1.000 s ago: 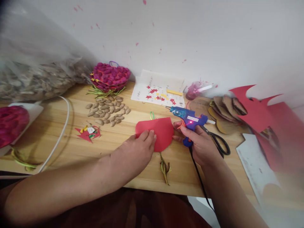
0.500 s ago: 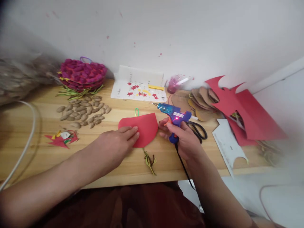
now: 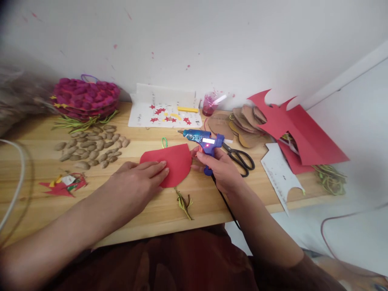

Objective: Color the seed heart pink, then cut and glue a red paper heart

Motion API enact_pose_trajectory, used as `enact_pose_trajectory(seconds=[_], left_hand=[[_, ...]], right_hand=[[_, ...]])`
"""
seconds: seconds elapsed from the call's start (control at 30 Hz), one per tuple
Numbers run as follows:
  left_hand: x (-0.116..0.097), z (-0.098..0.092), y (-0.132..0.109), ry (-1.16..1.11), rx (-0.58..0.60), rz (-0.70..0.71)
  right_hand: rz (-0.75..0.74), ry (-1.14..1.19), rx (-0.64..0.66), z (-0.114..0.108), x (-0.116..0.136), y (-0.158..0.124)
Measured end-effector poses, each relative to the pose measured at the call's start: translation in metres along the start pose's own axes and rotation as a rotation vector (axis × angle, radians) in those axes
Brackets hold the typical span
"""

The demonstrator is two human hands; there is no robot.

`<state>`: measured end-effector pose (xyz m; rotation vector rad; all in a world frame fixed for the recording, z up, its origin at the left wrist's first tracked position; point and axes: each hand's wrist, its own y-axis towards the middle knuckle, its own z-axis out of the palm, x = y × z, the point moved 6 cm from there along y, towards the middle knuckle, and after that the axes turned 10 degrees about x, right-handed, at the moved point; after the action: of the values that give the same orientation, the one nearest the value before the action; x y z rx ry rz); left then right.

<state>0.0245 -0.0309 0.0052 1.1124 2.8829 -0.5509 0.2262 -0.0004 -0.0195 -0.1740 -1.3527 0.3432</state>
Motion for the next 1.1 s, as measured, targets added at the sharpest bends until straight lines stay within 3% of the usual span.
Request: enact_pose_trajectory(seconds=[0.23, 0.4, 0.53, 0.67, 0.93, 1.1], left_hand=[[0.001, -0.002, -0.001, 0.036, -0.133, 0.051], [-0.011, 0.000, 0.003, 0.143, 0.013, 0.061], [-0.016, -0.002, 0.002, 0.138, -0.023, 0.033], [-0.016, 0.001, 0.002, 0.085, -0.040, -0.022], [0.005, -0.012, 0.007, -0.175, -0.020, -0.004], [0.030, -0.019, 0.008, -0.255, -0.069, -0.102]], right_hand=[[0.007, 0.018, -0.007, -0.004, -0.003, 0.003], [-0.014, -0.015, -0.040, -0.009, 0.004, 0.001], [-0.105, -0.090, -0.028, -0.003, 0.013, -0.001], [-0.041, -0.106, 0.024, 0.008, 0.001, 0.002], [0.009, -0.077, -0.004, 0.005, -0.009, 0.009], [-0.007, -0.089, -0.001, 0.006, -0.009, 0.010]])
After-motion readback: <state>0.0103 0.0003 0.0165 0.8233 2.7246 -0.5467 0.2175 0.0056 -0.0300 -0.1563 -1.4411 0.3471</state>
